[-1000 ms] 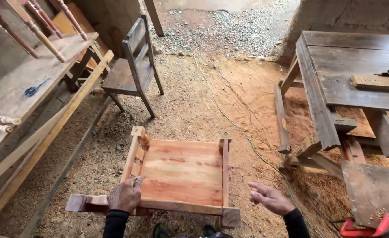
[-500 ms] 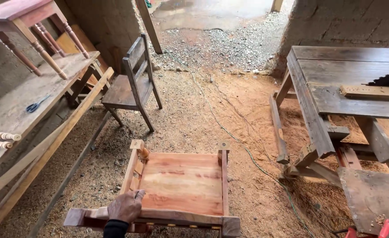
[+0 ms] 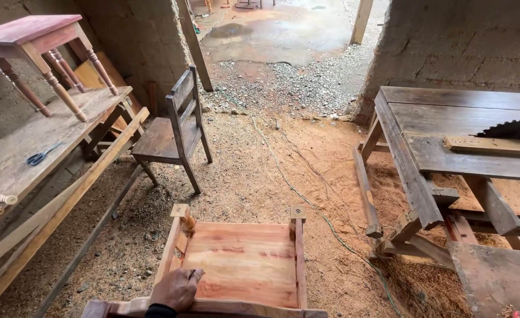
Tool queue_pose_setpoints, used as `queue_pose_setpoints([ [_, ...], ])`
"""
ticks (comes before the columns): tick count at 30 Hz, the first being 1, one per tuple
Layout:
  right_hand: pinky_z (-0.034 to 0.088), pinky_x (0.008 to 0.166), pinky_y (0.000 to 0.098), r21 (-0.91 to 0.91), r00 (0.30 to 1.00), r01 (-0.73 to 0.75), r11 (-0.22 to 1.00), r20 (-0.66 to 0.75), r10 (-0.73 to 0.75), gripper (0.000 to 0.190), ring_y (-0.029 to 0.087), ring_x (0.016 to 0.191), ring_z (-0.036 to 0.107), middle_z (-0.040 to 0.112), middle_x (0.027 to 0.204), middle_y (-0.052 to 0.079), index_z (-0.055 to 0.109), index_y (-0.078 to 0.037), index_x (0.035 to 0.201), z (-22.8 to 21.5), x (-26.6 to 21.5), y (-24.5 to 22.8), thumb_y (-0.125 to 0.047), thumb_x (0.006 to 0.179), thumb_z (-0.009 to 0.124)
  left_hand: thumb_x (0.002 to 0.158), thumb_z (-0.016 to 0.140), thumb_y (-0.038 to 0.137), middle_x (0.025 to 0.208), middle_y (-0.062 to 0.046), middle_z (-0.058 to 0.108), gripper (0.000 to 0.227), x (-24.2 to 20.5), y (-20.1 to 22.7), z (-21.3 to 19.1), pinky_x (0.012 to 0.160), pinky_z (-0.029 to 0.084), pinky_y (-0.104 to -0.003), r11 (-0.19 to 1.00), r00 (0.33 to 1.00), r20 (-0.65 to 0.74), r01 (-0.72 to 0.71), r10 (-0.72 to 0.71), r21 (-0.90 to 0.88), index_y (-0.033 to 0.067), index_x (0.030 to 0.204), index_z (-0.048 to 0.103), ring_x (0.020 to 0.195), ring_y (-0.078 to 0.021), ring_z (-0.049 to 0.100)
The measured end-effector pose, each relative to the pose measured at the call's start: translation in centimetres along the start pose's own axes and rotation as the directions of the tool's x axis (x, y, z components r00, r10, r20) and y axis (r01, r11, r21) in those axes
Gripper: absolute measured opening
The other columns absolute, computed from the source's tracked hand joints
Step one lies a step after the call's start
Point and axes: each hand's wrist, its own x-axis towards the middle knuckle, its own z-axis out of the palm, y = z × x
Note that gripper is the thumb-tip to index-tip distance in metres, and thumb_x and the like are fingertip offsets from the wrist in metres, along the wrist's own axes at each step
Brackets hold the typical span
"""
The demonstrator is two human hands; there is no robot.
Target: Sanding the wooden surfaces of a chair using a sandpaper block to prepare it for finishing.
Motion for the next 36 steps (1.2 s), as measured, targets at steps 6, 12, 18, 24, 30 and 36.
queue_pose_setpoints([
  [6,0.061,0.080,0.0409,0.008,0.997,-0.008,1.000,0.081,0.007,0.064,0.024,0.087,0.072,0.076,0.101,0.020,0.044,-0.012,0.152,0.7,2.4,-0.4,-0.020,0.093,0.068,0.100,0.040,0.054,0.112,-0.015,0.076,0.050,-1.0,0.4,-0.3,0.097,0.054,-0.047,0.991,0.991,-0.111,0.065,-0.078,-0.116,0.0214,0.116,0.075,0.109,-0.0343,0.070],
  [12,0.061,0.078,0.0382,0.007,0.991,0.021,1.000,0.136,-0.022,0.060,0.022,0.086,0.071,0.077,0.100,0.018,0.050,-0.010,0.148,4.9,6.8,1.1,-0.021,0.092,0.069,0.098,0.044,0.050,0.113,-0.012,0.073,0.046,0.6,-1.0,1.7,0.093,0.053,-0.045,0.968,0.931,-0.361,-0.036,-0.057,-0.247,0.0211,0.118,0.074,0.108,-0.0338,0.068],
  [18,0.061,0.076,0.0355,0.035,0.975,0.005,0.999,0.222,-0.012,0.056,0.019,0.084,0.071,0.078,0.099,0.015,0.056,-0.009,0.145,24.2,10.1,2.9,-0.022,0.092,0.070,0.096,0.060,0.037,0.107,-0.012,0.074,0.032,-0.5,-0.8,3.8,0.089,0.055,-0.041,0.933,0.730,-0.681,-0.209,-0.051,-0.294,0.0153,0.111,0.077,0.103,-0.0323,0.070],
  [24,0.060,0.075,0.0332,0.074,0.958,-0.003,0.997,0.288,-0.018,0.054,0.017,0.083,0.071,0.079,0.098,0.013,0.060,-0.008,0.142,47.2,13.7,7.2,-0.022,0.091,0.071,0.090,0.066,0.027,0.098,-0.015,0.075,0.026,-2.0,3.7,5.6,0.077,0.059,-0.039,0.803,0.551,-0.835,-0.494,-0.008,-0.333,0.0096,0.105,0.077,0.087,-0.0306,0.075],
  [30,0.055,0.092,0.0270,-0.139,0.783,0.214,0.967,0.616,-0.085,0.060,0.010,0.105,0.068,0.073,0.119,0.005,0.049,-0.012,0.151,59.7,10.7,1.9,-0.024,0.097,0.072,0.086,0.074,0.031,0.083,-0.013,0.077,0.023,-2.6,4.4,4.5,0.066,0.058,-0.040,0.807,0.610,-0.792,-0.455,-0.027,-0.377,0.0091,0.091,0.078,0.073,-0.0307,0.077],
  [36,0.056,0.083,0.0262,0.152,0.833,0.228,0.962,0.481,-0.273,0.041,0.008,0.090,0.064,0.072,0.103,0.004,0.065,-0.002,0.131,63.9,13.0,3.9,-0.023,0.097,0.075,0.085,0.077,0.028,0.080,-0.012,0.078,0.020,-3.7,4.4,3.7,0.065,0.059,-0.038,0.772,0.735,-0.678,-0.438,0.013,-0.460,0.0095,0.092,0.078,0.071,-0.0254,0.079],
])
